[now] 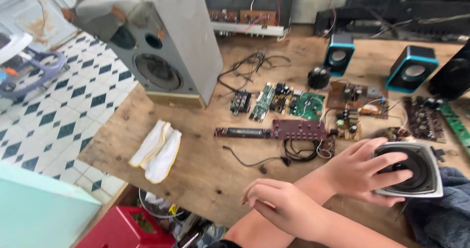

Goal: Reassembling a small silver speaker by inserting the driver into the housing and using a screwdriver to secure it.

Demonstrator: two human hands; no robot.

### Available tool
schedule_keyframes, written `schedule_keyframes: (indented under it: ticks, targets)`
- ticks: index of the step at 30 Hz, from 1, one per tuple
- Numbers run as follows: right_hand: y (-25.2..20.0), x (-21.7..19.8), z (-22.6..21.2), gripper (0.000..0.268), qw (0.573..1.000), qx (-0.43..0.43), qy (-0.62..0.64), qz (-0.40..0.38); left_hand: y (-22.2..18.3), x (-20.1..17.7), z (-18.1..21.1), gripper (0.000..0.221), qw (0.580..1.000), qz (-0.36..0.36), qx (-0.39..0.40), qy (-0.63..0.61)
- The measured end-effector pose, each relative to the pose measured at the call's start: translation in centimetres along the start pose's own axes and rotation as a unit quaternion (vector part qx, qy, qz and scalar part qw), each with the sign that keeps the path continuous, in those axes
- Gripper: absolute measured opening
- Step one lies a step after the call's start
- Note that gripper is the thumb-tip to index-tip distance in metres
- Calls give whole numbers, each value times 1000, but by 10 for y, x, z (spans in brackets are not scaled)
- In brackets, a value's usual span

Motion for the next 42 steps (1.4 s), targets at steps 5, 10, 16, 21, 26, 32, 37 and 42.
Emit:
schedule_keyframes:
  ticks: [5, 10, 16, 21, 26, 32, 37, 42]
  targets:
    - [-4, -48, -56, 10, 996, -61, -48, 47, 10, -10, 0, 42, 999, -28, 8, -31]
    - [-42, -113, -89, 12, 938, -35, -293, 185, 6, 19, -2, 47, 983, -105, -5, -153]
    - [-124, -184, -41, 6, 835, 166, -305, 427, 20, -11, 1, 41, 999, 29, 28, -35]
    - [-228, -226, 51, 19, 817, 81, -53, 569, 17, -7, 8, 42, 997, 27, 30, -64]
    - [-199, -207, 32, 20, 830, 64, -85, 548, 14, -10, 5, 45, 997, 27, 31, -58]
    - [-179, -195, 21, 20, 825, 189, -67, 528, 26, -21, 8, 36, 997, 30, -22, -60]
    - [-184, -202, 40, 17, 849, 191, -79, 486, 26, -20, 4, 37, 998, 32, -14, -59]
    - [-194, -202, 55, 15, 862, 181, -59, 470, 28, -25, 4, 36, 997, 17, -28, -68]
Point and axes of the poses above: each hand's wrist, its own y-axis towards the middle knuckle, its own x-axis out of the palm, z = x × y, the point moved 5 cm from there along y, towards the middle knuckle, and after that the axes turned 8 degrees about y, right-handed, at the moved point
